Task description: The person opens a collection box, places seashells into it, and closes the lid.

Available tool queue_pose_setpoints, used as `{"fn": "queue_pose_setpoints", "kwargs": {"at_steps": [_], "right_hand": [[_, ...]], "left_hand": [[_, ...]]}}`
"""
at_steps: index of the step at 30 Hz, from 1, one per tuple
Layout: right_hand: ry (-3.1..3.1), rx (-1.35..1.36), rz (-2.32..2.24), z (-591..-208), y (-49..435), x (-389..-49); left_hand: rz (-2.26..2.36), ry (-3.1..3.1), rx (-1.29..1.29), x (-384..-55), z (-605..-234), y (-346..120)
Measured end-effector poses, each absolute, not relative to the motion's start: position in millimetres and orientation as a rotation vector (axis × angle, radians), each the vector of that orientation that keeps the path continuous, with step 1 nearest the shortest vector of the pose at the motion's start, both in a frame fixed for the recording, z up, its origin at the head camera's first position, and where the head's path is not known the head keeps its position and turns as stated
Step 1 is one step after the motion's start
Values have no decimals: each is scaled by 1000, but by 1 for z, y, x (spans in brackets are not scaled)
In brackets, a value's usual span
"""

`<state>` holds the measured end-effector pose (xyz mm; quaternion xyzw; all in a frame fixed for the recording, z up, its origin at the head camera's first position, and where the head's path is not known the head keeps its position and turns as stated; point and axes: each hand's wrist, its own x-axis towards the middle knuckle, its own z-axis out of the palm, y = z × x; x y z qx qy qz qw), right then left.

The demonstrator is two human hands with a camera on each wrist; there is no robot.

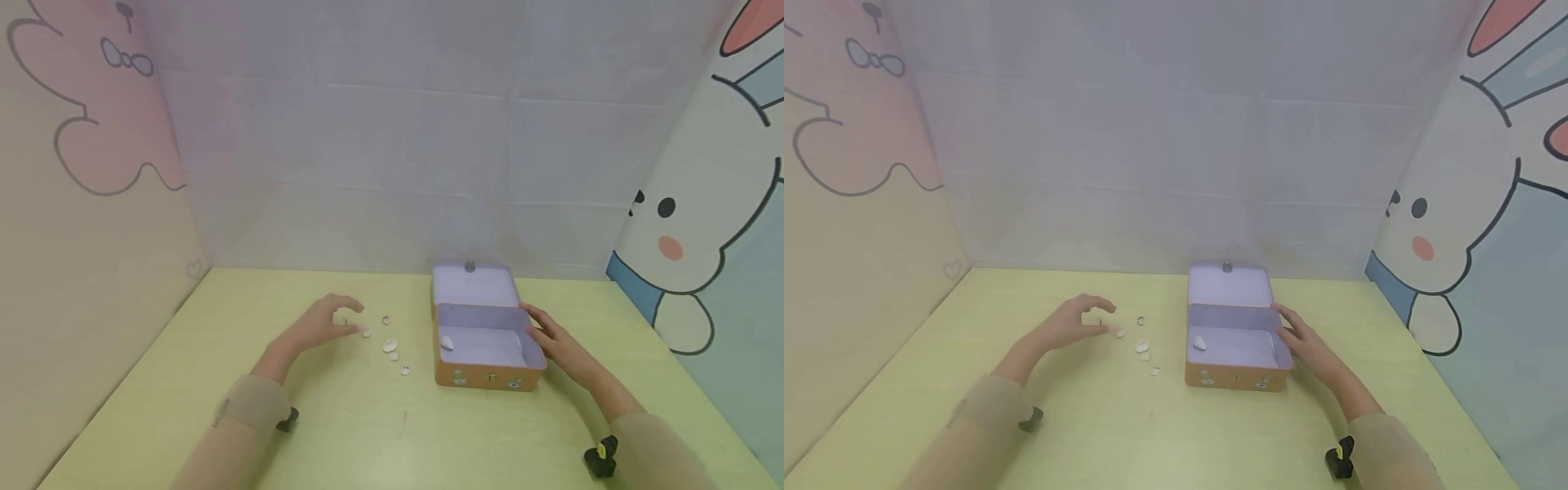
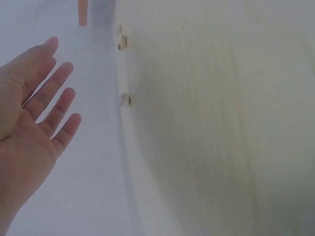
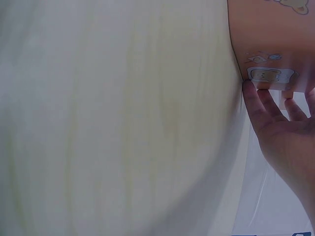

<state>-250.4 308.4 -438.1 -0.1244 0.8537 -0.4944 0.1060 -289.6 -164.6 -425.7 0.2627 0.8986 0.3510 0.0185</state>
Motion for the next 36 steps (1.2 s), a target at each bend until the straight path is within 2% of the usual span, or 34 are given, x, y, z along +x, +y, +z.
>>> {"fn": "queue_pose_setpoints", "kwargs": {"at_steps": [16, 36], "right_hand": [[2504, -375, -1478, -440, 310, -252], [2514, -348, -1461, -441, 309, -252]], "left_hand": [[960, 2770, 651, -312, -441, -188], [881, 2768, 798, -329, -450, -192]]}}
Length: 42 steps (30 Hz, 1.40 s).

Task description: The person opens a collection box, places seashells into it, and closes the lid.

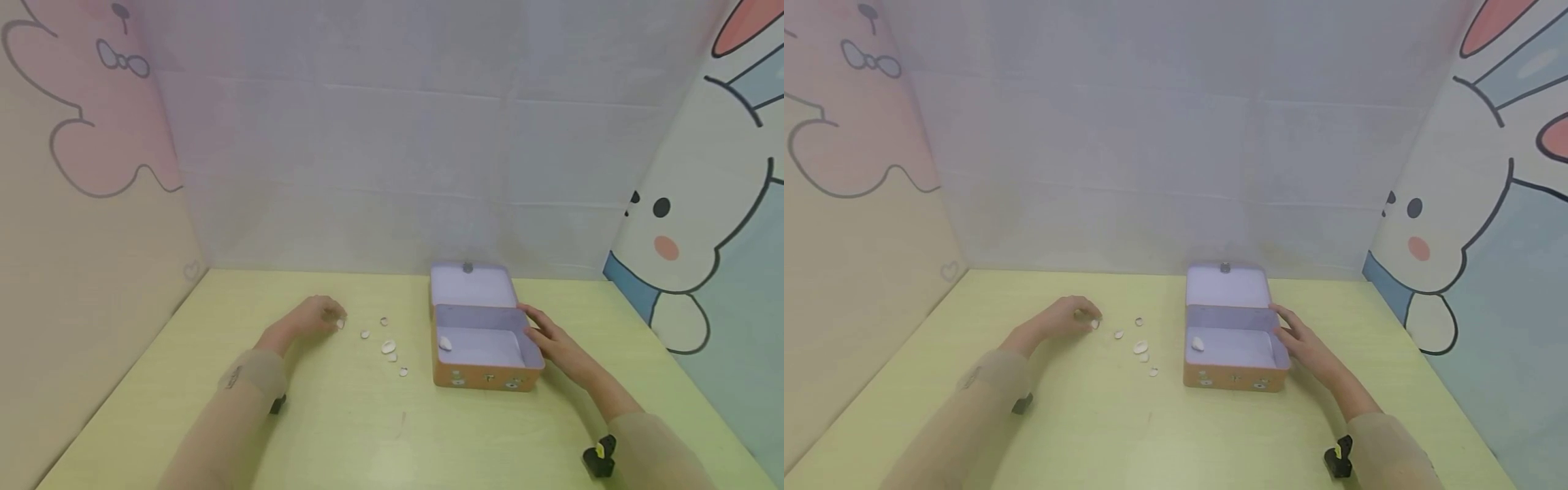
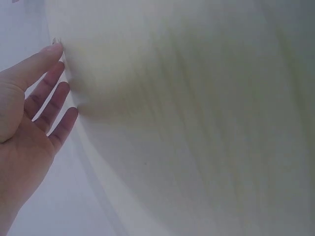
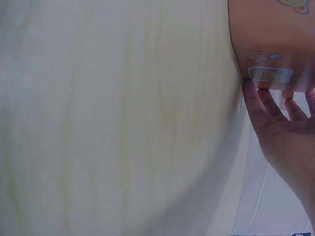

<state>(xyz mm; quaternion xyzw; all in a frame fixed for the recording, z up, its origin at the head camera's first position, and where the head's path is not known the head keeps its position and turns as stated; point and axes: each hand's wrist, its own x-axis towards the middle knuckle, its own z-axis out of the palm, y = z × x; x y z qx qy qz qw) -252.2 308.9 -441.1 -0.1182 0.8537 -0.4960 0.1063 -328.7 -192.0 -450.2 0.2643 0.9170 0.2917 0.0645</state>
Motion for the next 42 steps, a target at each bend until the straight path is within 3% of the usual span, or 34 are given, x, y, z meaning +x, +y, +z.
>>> {"fn": "queue_pose_setpoints", "kwargs": {"at_steps": [23, 42], "right_hand": [[2524, -360, -1454, -438, 306, -249], [2516, -352, -1460, -438, 307, -250]], "left_hand": [[869, 2802, 773, -329, -452, -191], [818, 2936, 903, -313, -422, -179]]}}
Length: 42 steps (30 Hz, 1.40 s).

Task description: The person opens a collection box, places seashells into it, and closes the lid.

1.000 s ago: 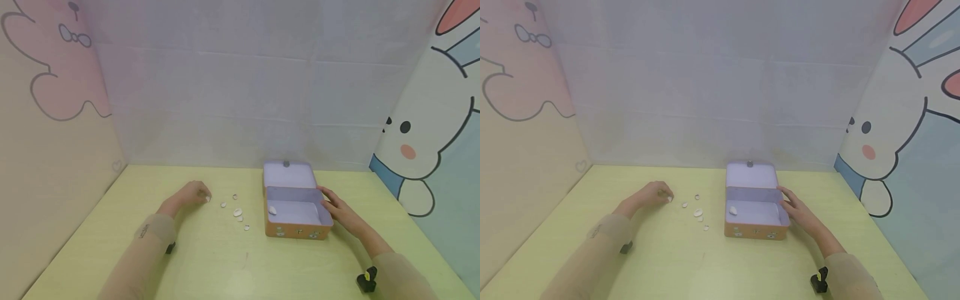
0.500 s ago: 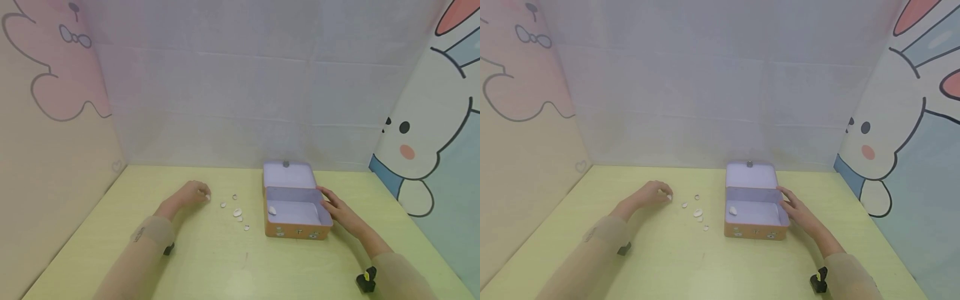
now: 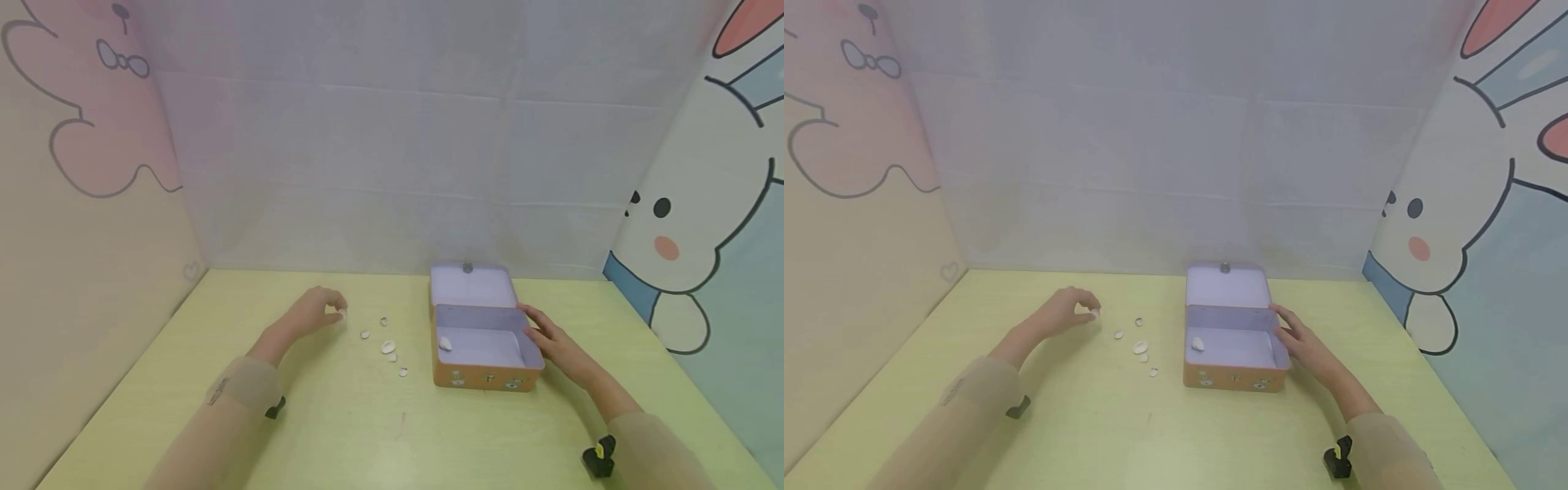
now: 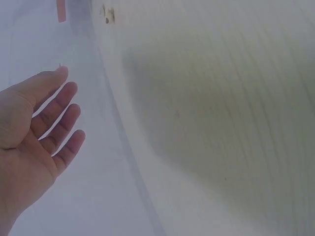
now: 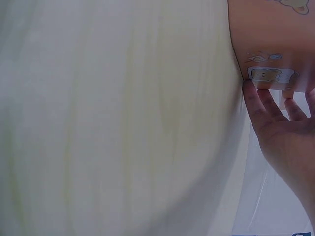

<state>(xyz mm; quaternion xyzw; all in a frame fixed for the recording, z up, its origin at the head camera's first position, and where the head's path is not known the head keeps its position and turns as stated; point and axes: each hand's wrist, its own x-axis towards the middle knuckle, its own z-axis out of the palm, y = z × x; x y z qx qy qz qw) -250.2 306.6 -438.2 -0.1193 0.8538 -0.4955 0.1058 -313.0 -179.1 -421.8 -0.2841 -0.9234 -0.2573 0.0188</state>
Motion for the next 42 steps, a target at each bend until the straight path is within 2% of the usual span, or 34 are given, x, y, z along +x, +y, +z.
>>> {"fn": "queue_pose_setpoints", "kwargs": {"at_steps": [22, 42], "right_hand": [[2509, -361, -1473, -440, 308, -250], [2498, -380, -1486, -439, 307, -251]], "left_hand": [[-666, -2621, -796, -279, -391, -139], [-855, -2353, -859, -253, -377, -94]]}}
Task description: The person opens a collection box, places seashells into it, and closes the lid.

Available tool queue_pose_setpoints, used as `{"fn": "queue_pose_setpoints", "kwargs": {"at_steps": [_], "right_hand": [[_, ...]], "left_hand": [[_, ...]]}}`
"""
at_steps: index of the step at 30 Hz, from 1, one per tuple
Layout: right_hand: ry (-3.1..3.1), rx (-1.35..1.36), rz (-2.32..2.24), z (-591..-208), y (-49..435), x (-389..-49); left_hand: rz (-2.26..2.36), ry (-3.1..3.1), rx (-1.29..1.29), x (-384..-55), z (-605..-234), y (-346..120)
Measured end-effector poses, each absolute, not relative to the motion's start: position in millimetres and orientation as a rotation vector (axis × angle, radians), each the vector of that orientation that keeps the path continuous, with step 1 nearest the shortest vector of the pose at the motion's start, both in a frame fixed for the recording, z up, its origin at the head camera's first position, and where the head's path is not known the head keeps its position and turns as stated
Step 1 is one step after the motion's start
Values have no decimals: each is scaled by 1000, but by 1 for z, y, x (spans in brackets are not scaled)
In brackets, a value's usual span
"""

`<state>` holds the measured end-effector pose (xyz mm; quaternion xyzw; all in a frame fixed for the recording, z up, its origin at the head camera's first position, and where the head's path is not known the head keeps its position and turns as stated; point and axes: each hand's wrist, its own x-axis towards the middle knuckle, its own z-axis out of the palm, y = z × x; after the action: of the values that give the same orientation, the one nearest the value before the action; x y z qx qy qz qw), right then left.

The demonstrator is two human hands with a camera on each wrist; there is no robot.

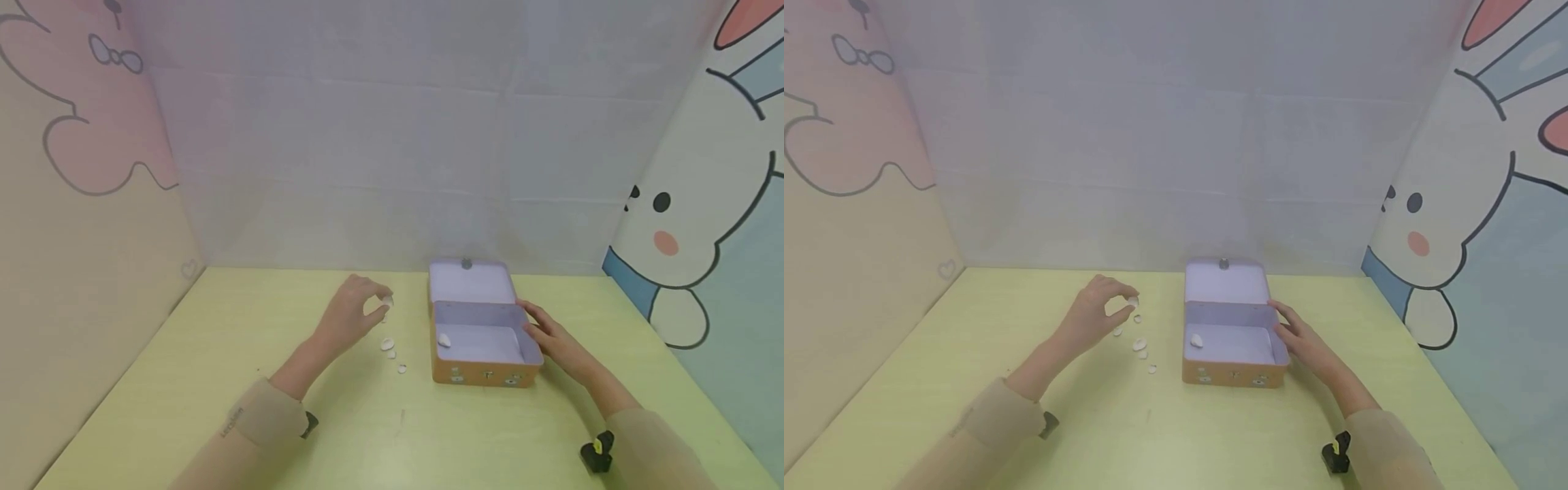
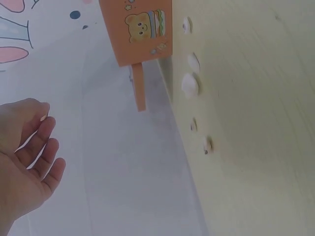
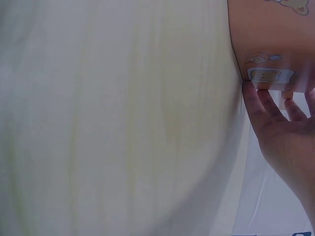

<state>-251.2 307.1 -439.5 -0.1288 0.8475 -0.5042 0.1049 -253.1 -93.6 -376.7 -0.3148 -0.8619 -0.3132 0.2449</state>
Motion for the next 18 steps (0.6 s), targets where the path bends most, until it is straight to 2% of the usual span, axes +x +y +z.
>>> {"fn": "queue_pose_setpoints", "kwargs": {"at_steps": [18], "right_hand": [[2493, -355, -1490, -441, 309, -255]], "left_hand": [[-972, -2265, -913, -248, -389, -52]]}}
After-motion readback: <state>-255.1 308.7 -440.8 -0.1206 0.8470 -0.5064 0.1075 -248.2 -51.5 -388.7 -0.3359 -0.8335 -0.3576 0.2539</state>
